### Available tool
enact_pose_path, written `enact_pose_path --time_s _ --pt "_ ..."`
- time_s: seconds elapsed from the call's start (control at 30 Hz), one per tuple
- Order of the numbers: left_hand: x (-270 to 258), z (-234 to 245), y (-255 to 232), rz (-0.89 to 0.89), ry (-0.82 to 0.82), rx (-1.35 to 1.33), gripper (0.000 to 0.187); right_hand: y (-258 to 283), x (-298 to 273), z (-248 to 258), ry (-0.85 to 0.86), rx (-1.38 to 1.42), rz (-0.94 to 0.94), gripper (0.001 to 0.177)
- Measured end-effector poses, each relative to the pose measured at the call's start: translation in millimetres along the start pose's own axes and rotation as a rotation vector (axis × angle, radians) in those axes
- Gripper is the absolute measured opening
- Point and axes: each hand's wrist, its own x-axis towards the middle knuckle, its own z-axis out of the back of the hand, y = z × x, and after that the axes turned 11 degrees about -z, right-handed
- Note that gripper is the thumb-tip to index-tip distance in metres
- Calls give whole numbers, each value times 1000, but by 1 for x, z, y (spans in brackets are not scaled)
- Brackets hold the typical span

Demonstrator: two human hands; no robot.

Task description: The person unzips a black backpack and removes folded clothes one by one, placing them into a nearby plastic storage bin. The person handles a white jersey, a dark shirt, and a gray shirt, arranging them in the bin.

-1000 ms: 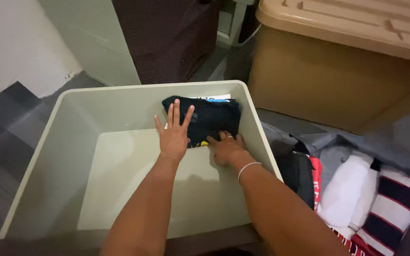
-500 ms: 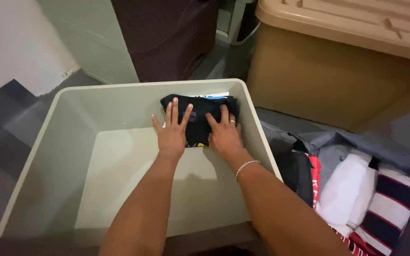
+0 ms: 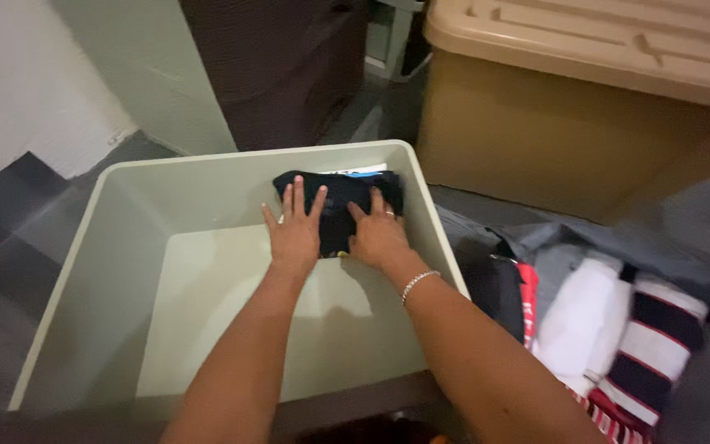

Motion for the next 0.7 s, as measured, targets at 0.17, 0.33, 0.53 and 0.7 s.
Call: enact_pose_path --time_s 0.17,0.33,0.53,0.7 --pt "-6 25 -11 30 -15 -106 81 0 -7 11 9 64 -13 75" --pt "-27 54 -32 39 18 -218 81 -13 -38 24 -38 130 15 62" --pt "-56 88 -55 24 12 -344 58 -20 -84 47 -15 232 -35 53" --pt "-80 103 -79 40 15 -426 53 -29 -126 61 -113 306 22 50"
